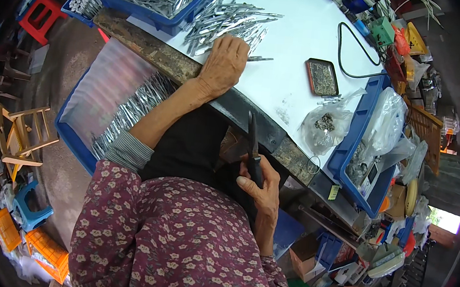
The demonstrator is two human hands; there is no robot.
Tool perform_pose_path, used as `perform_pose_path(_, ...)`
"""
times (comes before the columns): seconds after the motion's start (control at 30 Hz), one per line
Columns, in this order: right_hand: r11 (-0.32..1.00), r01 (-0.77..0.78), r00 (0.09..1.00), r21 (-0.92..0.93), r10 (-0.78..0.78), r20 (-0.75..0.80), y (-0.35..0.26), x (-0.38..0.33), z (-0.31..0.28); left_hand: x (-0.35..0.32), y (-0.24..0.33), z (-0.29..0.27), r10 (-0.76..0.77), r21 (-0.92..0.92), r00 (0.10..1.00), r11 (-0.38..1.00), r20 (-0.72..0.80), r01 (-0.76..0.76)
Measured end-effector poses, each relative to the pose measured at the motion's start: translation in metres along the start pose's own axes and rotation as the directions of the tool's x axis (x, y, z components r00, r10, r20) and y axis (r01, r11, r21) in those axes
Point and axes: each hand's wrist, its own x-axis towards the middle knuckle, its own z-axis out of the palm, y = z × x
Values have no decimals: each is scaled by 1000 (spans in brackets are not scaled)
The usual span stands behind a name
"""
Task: Manually assembling small metal components and using a clipping tool to finish each piece.
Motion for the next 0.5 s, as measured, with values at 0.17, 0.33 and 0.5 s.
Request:
perform_pose_path(0.17, 1000, -22, 1000, -4, 22, -1, -2, 0, 0, 1, 4, 11, -53, -101, 994, 993, 92, 62)
perform_pose_path(0.33, 1000, -4, 1000, -13, 4, -31, -1, 0, -2, 3, 2, 12, -137, -321, 983, 932, 118, 169)
perform_pose_path(0.5, 999, 30, 994, -11, -31, -105, -5, 0, -3, 6, 12, -6, -213, -400, 975, 890, 64, 221)
